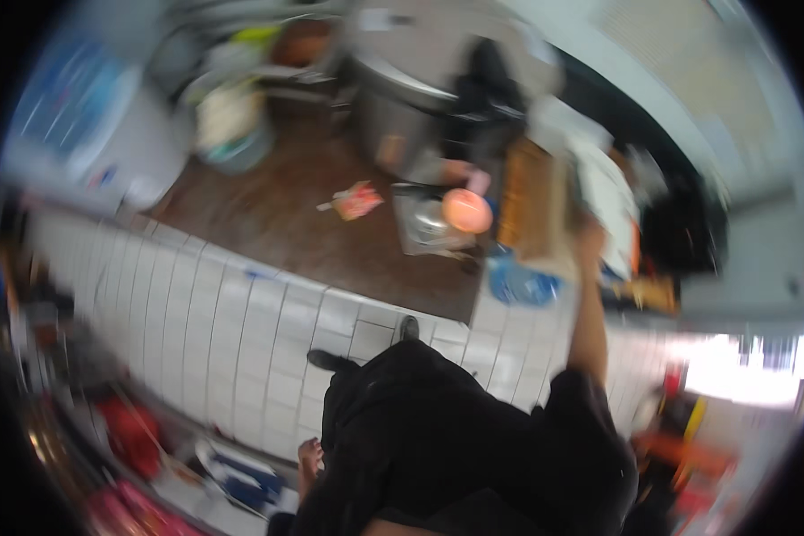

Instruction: The person assembles cardboard food boxes by hand while sitting on the floor, folding the tabs and sides into shape and placing the finished boxes onto a shelf.

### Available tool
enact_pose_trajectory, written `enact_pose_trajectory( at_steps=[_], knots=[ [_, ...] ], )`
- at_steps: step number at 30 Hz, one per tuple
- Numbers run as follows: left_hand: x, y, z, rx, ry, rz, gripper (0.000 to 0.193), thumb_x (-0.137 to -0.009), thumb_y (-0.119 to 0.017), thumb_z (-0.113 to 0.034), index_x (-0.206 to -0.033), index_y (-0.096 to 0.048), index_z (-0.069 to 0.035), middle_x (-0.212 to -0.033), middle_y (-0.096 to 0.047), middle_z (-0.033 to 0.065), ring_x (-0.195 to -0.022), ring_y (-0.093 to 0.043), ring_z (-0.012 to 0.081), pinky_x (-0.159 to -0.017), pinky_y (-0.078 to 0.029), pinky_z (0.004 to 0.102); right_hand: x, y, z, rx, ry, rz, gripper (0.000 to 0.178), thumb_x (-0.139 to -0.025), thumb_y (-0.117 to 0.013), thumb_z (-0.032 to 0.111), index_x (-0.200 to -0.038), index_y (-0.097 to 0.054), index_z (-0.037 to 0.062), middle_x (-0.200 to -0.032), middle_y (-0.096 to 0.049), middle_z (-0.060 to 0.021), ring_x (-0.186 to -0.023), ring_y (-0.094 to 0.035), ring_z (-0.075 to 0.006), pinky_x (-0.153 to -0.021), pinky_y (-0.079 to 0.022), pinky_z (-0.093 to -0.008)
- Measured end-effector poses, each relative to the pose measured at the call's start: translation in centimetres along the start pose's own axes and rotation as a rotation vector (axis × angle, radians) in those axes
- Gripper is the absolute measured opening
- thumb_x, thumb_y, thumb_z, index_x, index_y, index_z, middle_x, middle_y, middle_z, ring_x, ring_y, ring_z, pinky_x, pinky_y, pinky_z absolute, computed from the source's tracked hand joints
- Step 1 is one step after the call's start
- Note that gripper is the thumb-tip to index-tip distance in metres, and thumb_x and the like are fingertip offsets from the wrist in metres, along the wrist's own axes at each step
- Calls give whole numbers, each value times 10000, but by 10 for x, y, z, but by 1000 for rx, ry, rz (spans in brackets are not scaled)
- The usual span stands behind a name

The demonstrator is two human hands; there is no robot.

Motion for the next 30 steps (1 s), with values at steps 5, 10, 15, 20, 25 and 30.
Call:
enact_pose_trajectory(
  at_steps=[5,10,15,20,25,30],
  knots=[
    [-41,13,131,247,64,280,180,-915,-531,-276,-890,-616,-120,-736,-611,47,-672,-618,220,-589,-514,441,86,306,-190,818,-427,-315,225,-949,-547,287,-1070,-686,159,-712,-684,-36,-481,-622,-214,-409,-459,-324],
    [-1,-43,196,-208,-471,-227,413,-735,-645,-401,-926,-700,-40,-897,-674,248,-892,-658,416,-795,-525,478,97,514,-6,625,-127,-964,285,-992,-493,262,-1124,-648,64,-869,-691,-64,-653,-653,-195,-505,-484,-322],
    [-38,-29,234,-12,-331,-220,406,-752,-617,-376,-927,-720,-25,-1015,-657,283,-1003,-628,443,-848,-508,490,102,530,194,-333,221,-790,331,-1004,-487,276,-1127,-638,9,-948,-677,-105,-761,-641,-214,-636,-487,-327],
    [-88,56,229,-248,-332,-210,226,-778,-637,-221,-853,-724,-27,-964,-692,232,-936,-673,373,-817,-541,448,113,552,420,-942,569,-393,385,-1017,-481,290,-1130,-629,-47,-1028,-663,-145,-868,-629,-233,-767,-490,-333],
    [-67,198,285,1013,-25,-543,221,-828,-592,-225,-880,-670,-25,-852,-726,131,-750,-713,247,-735,-561,384,178,560,718,-1196,941,184,422,-1022,-490,323,-1085,-642,-66,-1016,-662,-145,-888,-609,-206,-827,-490,-323],
    [-135,238,307,1051,-18,-562,267,-854,-547,-270,-937,-651,-39,-905,-718,139,-791,-706,265,-774,-547,389,367,536,1059,-979,1390,466,266,-1005,-532,189,-1000,-674,-36,-916,-700,-92,-826,-632,-170,-776,-490,-318]
  ],
)
Point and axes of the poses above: each hand's wrist, its own x-axis away from the middle knuckle, its own y-axis out of the back of the hand, z = x × y, the point moved 6 cm from there along -x, towards the middle knuckle
